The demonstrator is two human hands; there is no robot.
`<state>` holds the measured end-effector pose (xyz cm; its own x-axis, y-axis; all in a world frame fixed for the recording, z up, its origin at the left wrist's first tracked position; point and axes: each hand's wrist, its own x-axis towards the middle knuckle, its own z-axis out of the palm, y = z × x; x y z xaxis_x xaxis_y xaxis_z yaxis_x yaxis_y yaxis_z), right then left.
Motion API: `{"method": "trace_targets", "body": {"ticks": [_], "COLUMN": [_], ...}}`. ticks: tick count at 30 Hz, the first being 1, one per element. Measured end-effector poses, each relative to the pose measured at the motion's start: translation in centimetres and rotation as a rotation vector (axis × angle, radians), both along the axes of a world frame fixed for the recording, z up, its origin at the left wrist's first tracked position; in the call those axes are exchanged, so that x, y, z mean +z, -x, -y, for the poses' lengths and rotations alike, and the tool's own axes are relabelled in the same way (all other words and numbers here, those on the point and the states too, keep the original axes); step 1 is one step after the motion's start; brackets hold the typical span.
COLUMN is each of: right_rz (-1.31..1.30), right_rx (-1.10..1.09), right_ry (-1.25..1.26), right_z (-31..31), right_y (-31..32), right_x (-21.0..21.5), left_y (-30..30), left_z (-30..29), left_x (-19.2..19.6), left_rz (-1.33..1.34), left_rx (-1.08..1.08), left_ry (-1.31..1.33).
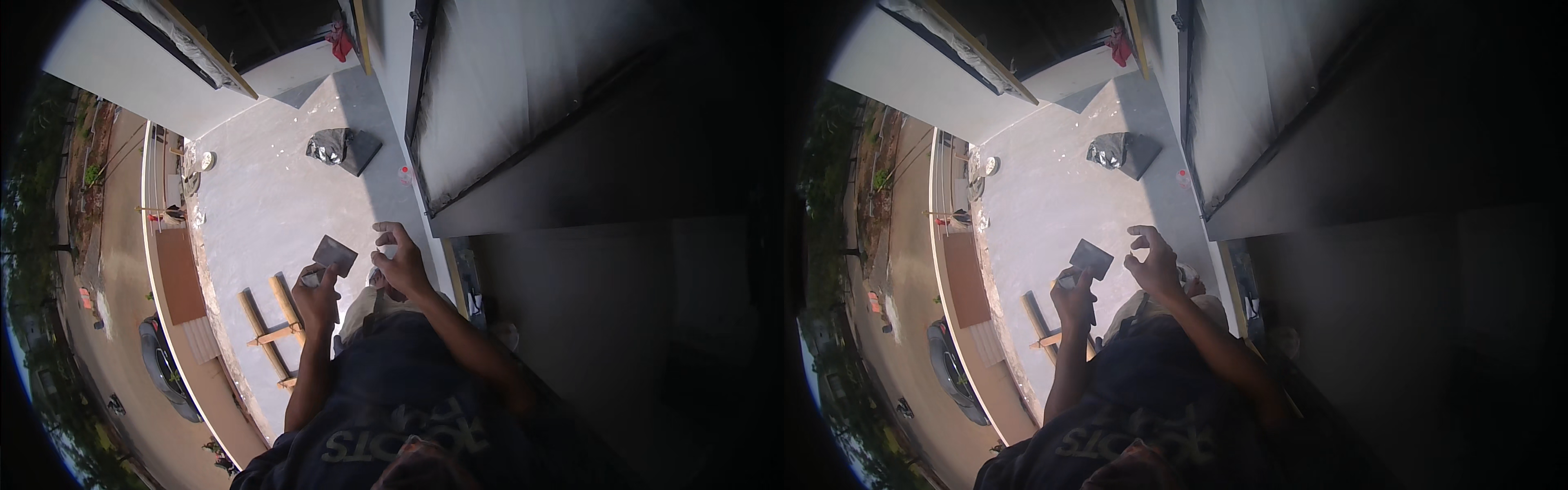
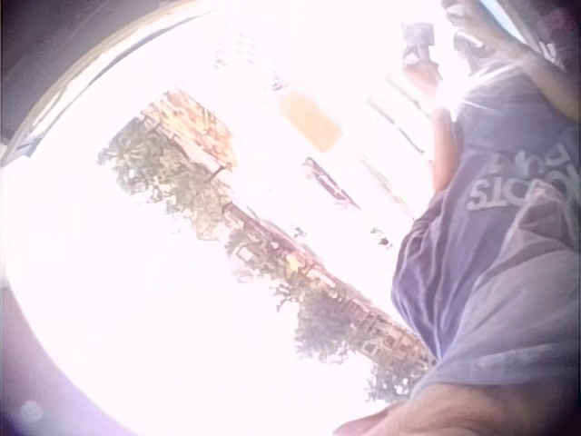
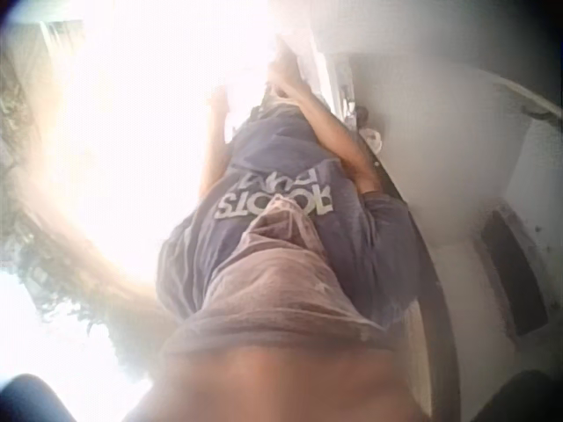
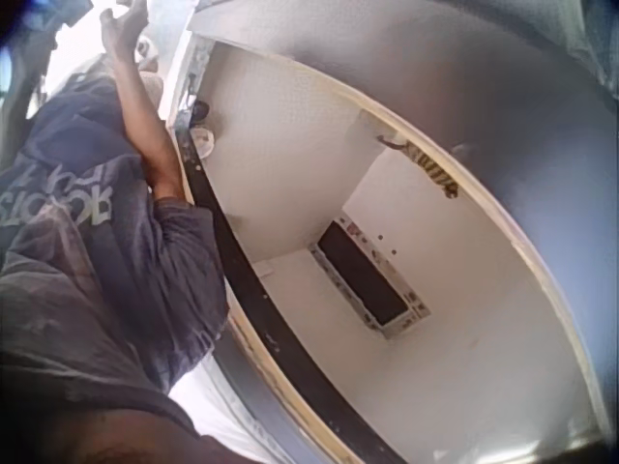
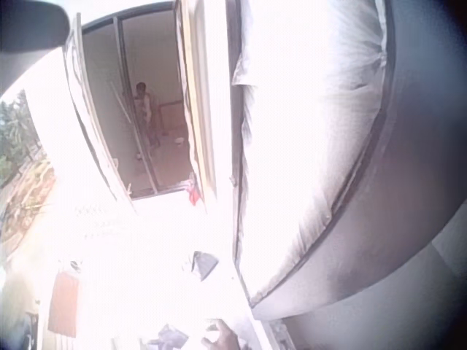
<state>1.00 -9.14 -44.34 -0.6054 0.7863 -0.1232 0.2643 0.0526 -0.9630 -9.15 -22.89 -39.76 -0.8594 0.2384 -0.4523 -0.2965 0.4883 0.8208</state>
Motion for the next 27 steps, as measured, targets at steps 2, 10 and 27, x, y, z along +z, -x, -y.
{"method": "trace_targets", "body": {"ticks": [2,10,27], "right_rz": [0.161,-0.336,-0.441], "right_rx": [0.094,0.109,0.029], "right_ry": [0.279,0.400,0.622], "right_z": [-0.4,1.2,1.7], "right_y": [-0.9,-1.6,-5.0], "right_x": [2.8,-2.8,-2.4], "left_y": [-0.8,-1.8,2.0], "left_z": [-0.3,-2.7,-8.5], "left_x": [0.1,0.4,6.5], "left_rz": [-0.035,0.035,-0.329], "left_rx": [-0.093,-0.339,-0.576], "left_ry": [0.007,0.000,-0.230]}}
